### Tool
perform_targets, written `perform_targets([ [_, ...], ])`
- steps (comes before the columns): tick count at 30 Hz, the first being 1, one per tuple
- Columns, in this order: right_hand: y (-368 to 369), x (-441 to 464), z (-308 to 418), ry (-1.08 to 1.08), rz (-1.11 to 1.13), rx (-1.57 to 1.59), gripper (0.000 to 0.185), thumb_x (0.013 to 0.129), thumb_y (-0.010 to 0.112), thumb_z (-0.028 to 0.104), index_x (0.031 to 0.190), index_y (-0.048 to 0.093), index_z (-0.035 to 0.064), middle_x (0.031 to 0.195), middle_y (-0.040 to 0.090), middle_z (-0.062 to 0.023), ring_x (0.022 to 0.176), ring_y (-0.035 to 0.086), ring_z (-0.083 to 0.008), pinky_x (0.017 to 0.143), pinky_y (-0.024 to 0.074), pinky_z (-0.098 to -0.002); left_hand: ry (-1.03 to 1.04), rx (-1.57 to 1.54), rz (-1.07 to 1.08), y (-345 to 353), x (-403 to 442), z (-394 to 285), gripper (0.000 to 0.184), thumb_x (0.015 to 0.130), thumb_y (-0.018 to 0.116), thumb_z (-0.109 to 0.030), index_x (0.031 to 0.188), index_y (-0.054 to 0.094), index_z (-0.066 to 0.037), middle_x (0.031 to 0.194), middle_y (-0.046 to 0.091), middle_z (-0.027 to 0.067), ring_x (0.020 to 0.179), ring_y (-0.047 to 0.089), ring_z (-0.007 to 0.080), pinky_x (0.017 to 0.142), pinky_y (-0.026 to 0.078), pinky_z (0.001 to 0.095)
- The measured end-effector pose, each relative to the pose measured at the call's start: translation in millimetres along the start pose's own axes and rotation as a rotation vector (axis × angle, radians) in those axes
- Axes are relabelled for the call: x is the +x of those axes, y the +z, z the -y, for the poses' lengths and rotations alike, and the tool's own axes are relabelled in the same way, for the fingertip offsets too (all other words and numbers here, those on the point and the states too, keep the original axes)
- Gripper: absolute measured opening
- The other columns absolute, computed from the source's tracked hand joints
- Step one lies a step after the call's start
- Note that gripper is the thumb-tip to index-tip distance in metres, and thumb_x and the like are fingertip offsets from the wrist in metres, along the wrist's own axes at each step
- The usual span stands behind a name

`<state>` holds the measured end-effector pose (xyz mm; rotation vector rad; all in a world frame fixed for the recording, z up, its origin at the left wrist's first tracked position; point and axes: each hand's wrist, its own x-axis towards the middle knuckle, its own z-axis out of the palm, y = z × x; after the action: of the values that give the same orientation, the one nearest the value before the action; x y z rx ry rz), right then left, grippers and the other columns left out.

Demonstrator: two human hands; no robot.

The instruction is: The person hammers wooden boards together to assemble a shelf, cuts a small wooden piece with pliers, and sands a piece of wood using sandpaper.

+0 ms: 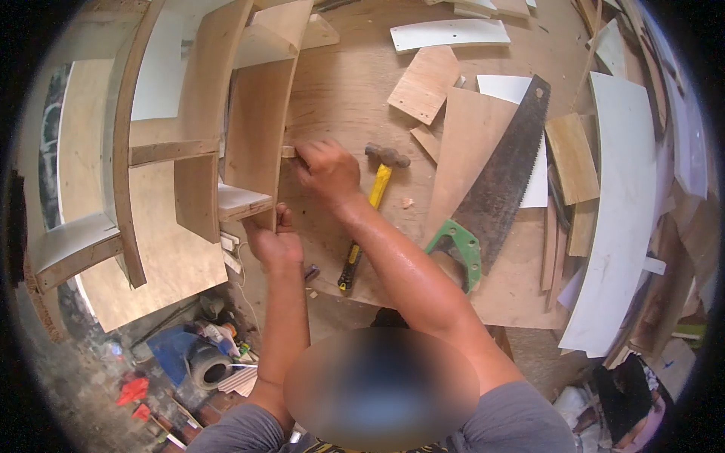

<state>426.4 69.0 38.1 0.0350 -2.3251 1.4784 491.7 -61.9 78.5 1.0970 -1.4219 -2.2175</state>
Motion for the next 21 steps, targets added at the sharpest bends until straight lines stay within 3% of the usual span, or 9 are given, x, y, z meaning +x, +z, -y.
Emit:
perform_targets([
  [8,-3.6,-3.5,-1.1,0.017,0.065,-0.066,0.027,0.086,0.078,0.012,0.113,0.076,0.0095,0.095,0.075,-0.0118,0.091,0.071,-0.0334,0.08,0.0574,-0.0442,0.025,0.029,0.051,-4.9,0.2,2.8,0.054,0.109,0.054,-0.054,0.137,0.054,-0.008,0.1,0.071,0.0107,0.072,0.073,0.0259,0.065,0.064,0.0349],
  [11,-21.0,-1.8,-2.1,0.046,-0.021,-0.153,0.026,0.088,0.077,0.014,0.114,0.077,0.0096,0.097,0.076,-0.0125,0.093,0.071,-0.0333,0.081,0.0576,-0.0445,-0.001,0.004,0.106,-8.5,-4.7,-3.6,0.054,0.11,0.051,-0.056,0.137,0.055,-0.009,0.103,0.072,0.0104,0.074,0.073,0.0267,0.067,0.063,0.0359],
  [14,-45.6,-1.6,-13.1,0.201,0.024,-0.134,0.022,0.089,0.078,0.017,0.109,0.077,0.0086,0.099,0.076,-0.0121,0.092,0.071,-0.034,0.081,0.057,-0.0463,-0.052,-0.071,0.204,-25.9,-7.6,-4.4,0.051,0.111,0.047,-0.056,0.134,0.058,-0.012,0.108,0.073,0.0095,0.077,0.072,0.0265,0.072,0.062,0.0379],
  [21,-62.1,-9.2,-16.6,-0.085,0.168,-0.569,0.01,0.085,0.078,0.019,0.093,0.076,0.0145,0.095,0.072,-0.005,0.095,0.065,-0.0286,0.079,0.0535,-0.0427,-0.2,-0.033,0.164,-61.3,-17.2,14.1,0.045,0.112,0.044,-0.055,0.126,0.062,-0.016,0.11,0.075,0.0102,0.082,0.071,0.0245,0.079,0.057,0.039],
])
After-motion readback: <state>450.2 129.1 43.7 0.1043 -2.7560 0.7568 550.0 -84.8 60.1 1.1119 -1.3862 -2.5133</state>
